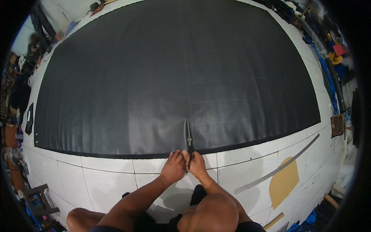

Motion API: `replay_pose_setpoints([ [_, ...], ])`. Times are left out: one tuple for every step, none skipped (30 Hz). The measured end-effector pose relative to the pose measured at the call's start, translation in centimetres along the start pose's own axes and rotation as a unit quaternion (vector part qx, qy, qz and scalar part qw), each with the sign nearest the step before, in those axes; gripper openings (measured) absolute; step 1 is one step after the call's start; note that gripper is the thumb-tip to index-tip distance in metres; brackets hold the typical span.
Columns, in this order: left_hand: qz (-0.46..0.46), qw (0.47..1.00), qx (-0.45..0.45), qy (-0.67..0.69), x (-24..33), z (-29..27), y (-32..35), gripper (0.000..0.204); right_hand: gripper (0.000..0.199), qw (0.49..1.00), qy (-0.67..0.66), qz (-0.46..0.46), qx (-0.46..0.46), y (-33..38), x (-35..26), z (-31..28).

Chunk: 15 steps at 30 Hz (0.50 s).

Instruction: The person cuts a large sheet of material using scissors and sets a piece aside. Next, the person cuts the plastic wrap off a cylinder with scissors, slits the outer sleeve open along its length, and spreads it flat across the sheet on the floor.

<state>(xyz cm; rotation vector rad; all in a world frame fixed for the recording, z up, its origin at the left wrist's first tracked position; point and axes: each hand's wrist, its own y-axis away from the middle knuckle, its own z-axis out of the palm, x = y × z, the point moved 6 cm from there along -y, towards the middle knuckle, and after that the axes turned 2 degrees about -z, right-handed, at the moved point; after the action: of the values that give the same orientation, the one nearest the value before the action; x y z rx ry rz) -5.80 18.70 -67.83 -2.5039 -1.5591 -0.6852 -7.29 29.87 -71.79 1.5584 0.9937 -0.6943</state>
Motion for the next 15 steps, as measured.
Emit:
replay_pose_setpoints([
  [0.002, 1.0, 0.005, -0.002, 0.1, 0.0, -0.1, 0.053, 0.05, 1.0, -0.001, 0.0, 0.001, -0.6, 0.0, -0.1],
  [0.003, 1.0, 0.005, -0.003, 0.0, 0.0, -0.1, 0.053, 0.051, 1.0, 0.004, -0.008, 0.007, -1.4, 0.0, -0.2],
  [0.003, 1.0, -0.017, -0.006, 0.0, 0.2, -0.2, 0.052, 0.051, 1.0, 0.01, -0.015, 0.014, -2.0, -0.2, -0.4],
  [0.003, 0.999, -0.038, -0.009, 0.1, 0.4, -0.3, 0.05, 0.051, 1.0, 0.006, -0.025, 0.013, -2.9, -0.3, -0.3],
  [0.004, 0.999, -0.038, -0.008, 0.2, 0.4, -0.3, 0.05, 0.051, 1.0, 0.007, -0.025, 0.014, -3.2, -0.3, -0.3],
  [-0.007, 0.999, -0.044, -0.003, -0.1, 0.5, -0.2, 0.051, 0.051, 1.0, -0.011, -0.007, 0.01, -3.7, -0.8, 0.0],
  [-0.019, 0.999, -0.049, 0.003, -0.4, 0.6, -0.1, 0.053, 0.051, 1.0, -0.029, 0.01, 0.006, -4.1, -1.3, 0.3],
  [-0.02, 0.999, -0.047, 0.0, -0.5, 0.6, 0.0, 0.053, 0.051, 1.0, -0.03, 0.007, 0.004, -4.6, -1.9, 0.5],
  [-0.01, 0.999, -0.034, 0.002, -0.2, 0.3, 0.0, 0.055, 0.051, 1.0, -0.016, 0.005, 0.012, -5.0, -2.4, 0.4],
  [-0.001, 1.0, -0.021, 0.004, 0.0, 0.0, 0.0, 0.056, 0.051, 1.0, -0.002, 0.003, 0.02, -5.5, -2.7, 0.3],
  [-0.001, 1.0, -0.02, 0.002, 0.1, -0.1, -0.1, 0.056, 0.051, 1.0, -0.003, 0.001, 0.02, -6.4, -2.9, 0.4],
  [-0.002, 1.0, -0.022, 0.005, 0.3, -0.3, -0.1, 0.058, 0.051, 0.999, 0.006, -0.02, 0.028, -7.2, -3.3, 0.4],
  [-0.004, 1.0, -0.025, 0.008, 0.4, -0.5, -0.2, 0.06, 0.051, 0.998, 0.015, -0.041, 0.037, -8.0, -3.8, 0.3],
  [-0.002, 0.999, -0.039, 0.002, 0.5, -0.4, -0.4, 0.062, 0.051, 0.998, 0.014, -0.041, 0.038, -8.6, -3.9, 0.3],
  [-0.003, 0.999, -0.038, 0.001, 0.4, -0.5, -0.3, 0.062, 0.051, 0.999, -0.014, -0.02, 0.025, -9.0, -4.6, 0.4],
])
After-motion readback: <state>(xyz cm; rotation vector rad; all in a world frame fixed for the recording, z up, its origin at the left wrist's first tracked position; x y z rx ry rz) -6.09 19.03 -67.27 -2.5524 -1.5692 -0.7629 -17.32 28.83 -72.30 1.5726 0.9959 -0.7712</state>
